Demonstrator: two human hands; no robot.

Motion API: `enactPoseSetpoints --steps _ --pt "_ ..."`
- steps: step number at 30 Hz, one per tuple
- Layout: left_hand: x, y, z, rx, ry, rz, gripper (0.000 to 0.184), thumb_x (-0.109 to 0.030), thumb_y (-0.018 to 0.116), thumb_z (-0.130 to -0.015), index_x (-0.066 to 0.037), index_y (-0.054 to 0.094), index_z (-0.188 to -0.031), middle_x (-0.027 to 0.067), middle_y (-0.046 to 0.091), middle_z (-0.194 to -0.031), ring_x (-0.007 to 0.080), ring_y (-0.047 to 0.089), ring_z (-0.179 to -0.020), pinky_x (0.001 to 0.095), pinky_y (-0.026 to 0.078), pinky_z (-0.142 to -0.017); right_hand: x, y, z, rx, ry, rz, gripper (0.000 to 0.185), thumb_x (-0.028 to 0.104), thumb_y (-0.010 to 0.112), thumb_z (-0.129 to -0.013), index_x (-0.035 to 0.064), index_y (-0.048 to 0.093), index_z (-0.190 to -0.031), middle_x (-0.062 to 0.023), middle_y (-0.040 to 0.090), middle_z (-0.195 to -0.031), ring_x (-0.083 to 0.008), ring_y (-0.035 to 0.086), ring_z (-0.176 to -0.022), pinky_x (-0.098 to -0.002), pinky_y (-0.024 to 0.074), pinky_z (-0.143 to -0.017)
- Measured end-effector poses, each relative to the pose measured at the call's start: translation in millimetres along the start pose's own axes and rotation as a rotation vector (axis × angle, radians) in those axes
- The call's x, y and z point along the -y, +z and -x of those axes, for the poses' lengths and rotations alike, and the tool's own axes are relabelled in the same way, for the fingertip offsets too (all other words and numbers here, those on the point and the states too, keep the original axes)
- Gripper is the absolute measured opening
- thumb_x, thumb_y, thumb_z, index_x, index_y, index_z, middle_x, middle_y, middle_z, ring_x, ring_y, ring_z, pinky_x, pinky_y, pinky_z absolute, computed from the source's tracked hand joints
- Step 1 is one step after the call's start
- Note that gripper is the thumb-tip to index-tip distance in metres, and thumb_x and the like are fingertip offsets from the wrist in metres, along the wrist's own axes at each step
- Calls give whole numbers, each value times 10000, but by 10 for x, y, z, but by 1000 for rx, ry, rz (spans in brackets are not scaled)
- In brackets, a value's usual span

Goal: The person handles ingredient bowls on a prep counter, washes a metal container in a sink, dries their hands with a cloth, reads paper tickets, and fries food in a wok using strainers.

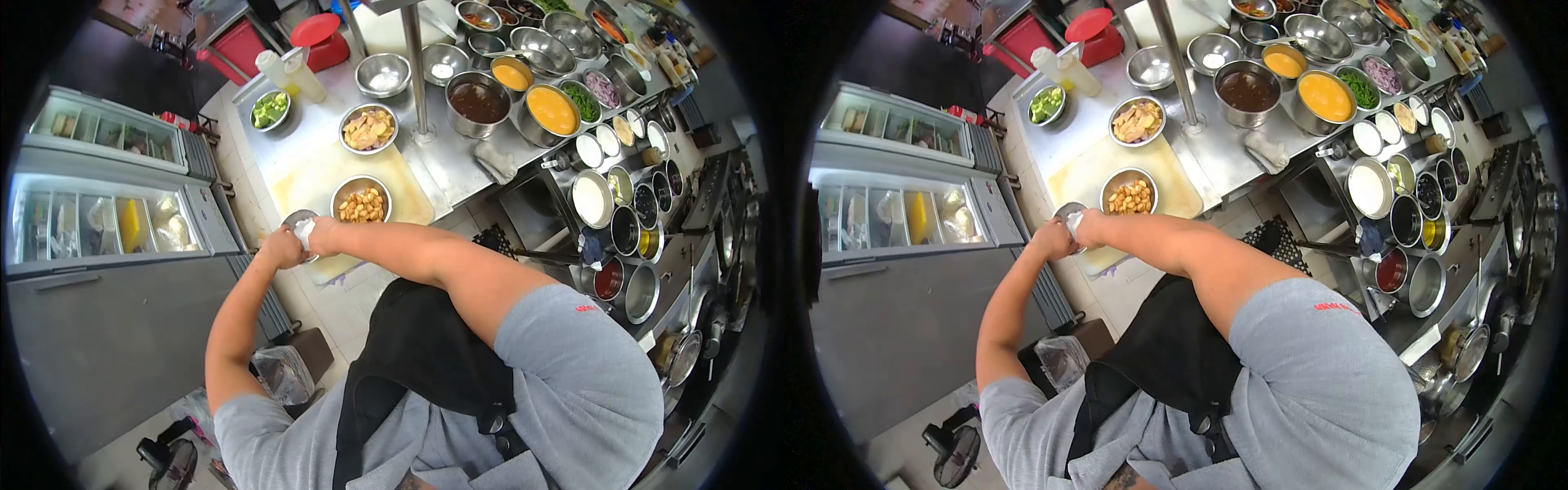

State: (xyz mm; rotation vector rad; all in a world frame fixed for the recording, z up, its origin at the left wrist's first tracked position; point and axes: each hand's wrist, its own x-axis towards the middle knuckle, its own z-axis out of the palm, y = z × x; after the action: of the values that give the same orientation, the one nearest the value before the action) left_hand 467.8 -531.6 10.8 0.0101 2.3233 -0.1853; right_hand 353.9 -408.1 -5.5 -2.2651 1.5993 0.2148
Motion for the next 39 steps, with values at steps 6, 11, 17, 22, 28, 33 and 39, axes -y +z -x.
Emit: enactPoseSetpoints --steps 6,11,17,22,28,33,39 --pt "-267 -962 888 -762 -251 456 173 -175 645 -879 -18 715 -898 182 692 -921 367 636 -901 429 496 -791 -2 120 202 -518 6 15 132 220 618 -738 162 737 -732 -35 722 -775 -225 686 -812 -435 350 -1085" --pt "-736 -1255 1378 -1386 -193 756 200 -108 546 -962 53 645 -893 131 660 -828 243 619 -789 321 481 -750 -333 -153 1788 -761 137 -192 90 158 630 -710 152 720 -717 -40 666 -725 -275 655 -818 -488 339 -1096" --pt "-1690 -1220 723 -1232 -34 1125 260 -130 541 -955 44 655 -799 116 649 -752 176 590 -694 290 454 -650 -960 219 4650 -1032 829 -85 176 60 616 -701 119 728 -824 -61 645 -807 -288 624 -870 -428 479 -850" --pt "-2750 -1443 5 -977 70 1325 211 -97 611 -928 33 689 -782 116 667 -727 182 629 -697 299 487 -672 -1826 1163 6815 -726 1634 119 160 118 595 -797 113 747 -846 -135 709 -857 -323 680 -812 -467 516 -769" --pt "-3634 -2078 -532 -797 251 1125 205 -131 639 -919 18 693 -788 135 668 -729 221 637 -676 315 490 -664 -2797 2284 7655 -559 1886 -157 194 168 599 -844 54 734 -923 -173 720 -970 -344 702 -903 -472 539 -831" --pt "-4023 -2295 -789 -729 317 1102 197 -121 635 -921 30 689 -807 137 669 -732 219 640 -691 320 484 -657 -3266 2868 7555 -584 1825 -209 249 219 545 -844 100 748 -927 -132 735 -943 -302 710 -879 -484 514 -855" --pt "-4377 -2680 -958 -516 420 1143 249 -149 609 -957 58 676 -836 111 685 -756 161 635 -726 295 488 -685 -2815 2284 7447 -550 1820 -208 521 377 652 -832 29 629 -1218 -143 588 -1290 -301 500 -1260 -662 179 -1121"
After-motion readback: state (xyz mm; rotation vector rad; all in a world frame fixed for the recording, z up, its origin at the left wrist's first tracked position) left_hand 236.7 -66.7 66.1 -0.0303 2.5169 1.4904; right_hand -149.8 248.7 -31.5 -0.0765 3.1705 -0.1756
